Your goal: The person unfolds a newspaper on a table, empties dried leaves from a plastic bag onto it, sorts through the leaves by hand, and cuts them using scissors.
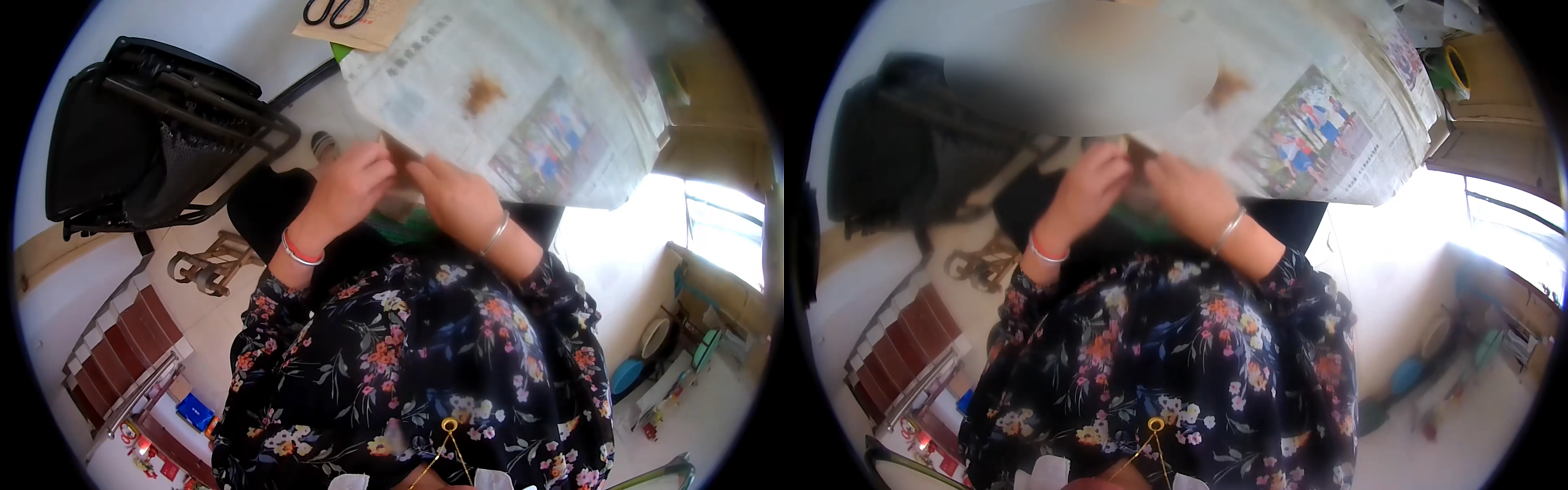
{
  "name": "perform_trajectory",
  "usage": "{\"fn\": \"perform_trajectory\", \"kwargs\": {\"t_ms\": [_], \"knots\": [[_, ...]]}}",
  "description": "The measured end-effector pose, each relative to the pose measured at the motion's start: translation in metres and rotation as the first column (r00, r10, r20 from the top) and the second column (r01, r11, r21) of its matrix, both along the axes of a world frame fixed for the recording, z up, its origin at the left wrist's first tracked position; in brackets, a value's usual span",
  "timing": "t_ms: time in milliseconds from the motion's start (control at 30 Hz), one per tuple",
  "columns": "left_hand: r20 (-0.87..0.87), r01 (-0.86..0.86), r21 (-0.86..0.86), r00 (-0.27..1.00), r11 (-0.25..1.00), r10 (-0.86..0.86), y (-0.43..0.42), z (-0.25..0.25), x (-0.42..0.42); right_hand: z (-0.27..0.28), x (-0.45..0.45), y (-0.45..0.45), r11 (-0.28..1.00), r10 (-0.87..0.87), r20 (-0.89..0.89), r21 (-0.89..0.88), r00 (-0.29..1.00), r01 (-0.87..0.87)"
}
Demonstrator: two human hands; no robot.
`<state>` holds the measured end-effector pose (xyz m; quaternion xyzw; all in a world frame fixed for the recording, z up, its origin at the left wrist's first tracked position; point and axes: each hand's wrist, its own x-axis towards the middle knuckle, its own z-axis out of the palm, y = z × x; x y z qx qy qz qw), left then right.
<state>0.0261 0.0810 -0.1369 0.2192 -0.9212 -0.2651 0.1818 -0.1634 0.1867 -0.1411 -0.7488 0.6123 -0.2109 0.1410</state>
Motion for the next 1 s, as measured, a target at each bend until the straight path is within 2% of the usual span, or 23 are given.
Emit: {"fn": "perform_trajectory", "kwargs": {"t_ms": [200, 300, 500, 600, 700, 800, 900, 1000], "knots": [[0.020, 0.052, 0.039, 0.998, 0.998, -0.053, -0.013, -0.001, -0.001, -0.005, -0.002, 0.008, 0.999, -0.050, -0.107, -0.008, 0.993, 0.050], [0.072, 0.172, 0.160, 0.980, 0.972, -0.185, -0.030, -0.002, -0.007, -0.008, -0.003, 0.008, 0.998, -0.060, -0.134, -0.040, 0.989, 0.055], [0.086, 0.238, 0.210, 0.962, 0.948, -0.261, -0.044, 0.006, -0.009, -0.007, -0.005, 0.009, 0.998, -0.065, -0.118, -0.019, 0.991, 0.063], [0.097, 0.229, 0.228, 0.962, 0.946, -0.256, -0.045, 0.005, -0.010, -0.015, -0.008, 0.008, 0.992, -0.089, -0.090, -0.095, 0.992, 0.080], [0.094, 0.209, 0.223, 0.968, 0.952, -0.235, -0.041, 0.007, -0.010, -0.011, -0.009, 0.008, 0.996, -0.077, 0.007, -0.047, 0.997, 0.077], [0.053, 0.196, 0.217, 0.976, 0.956, -0.212, -0.037, -0.001, -0.006, -0.008, -0.016, 0.003, 0.989, 0.028, 0.196, 0.138, 0.980, -0.056], [0.043, 0.183, 0.234, 0.979, 0.955, -0.198, -0.036, -0.002, -0.005, 0.002, -0.023, -0.010, 0.946, 0.136, 0.214, 0.263, 0.967, -0.191], [0.003, 0.180, 0.218, 0.983, 0.959, -0.185, -0.037, -0.004, -0.005, 0.003, -0.020, -0.019, 0.944, 0.176, 0.085, 0.269, 0.981, -0.193]]}}
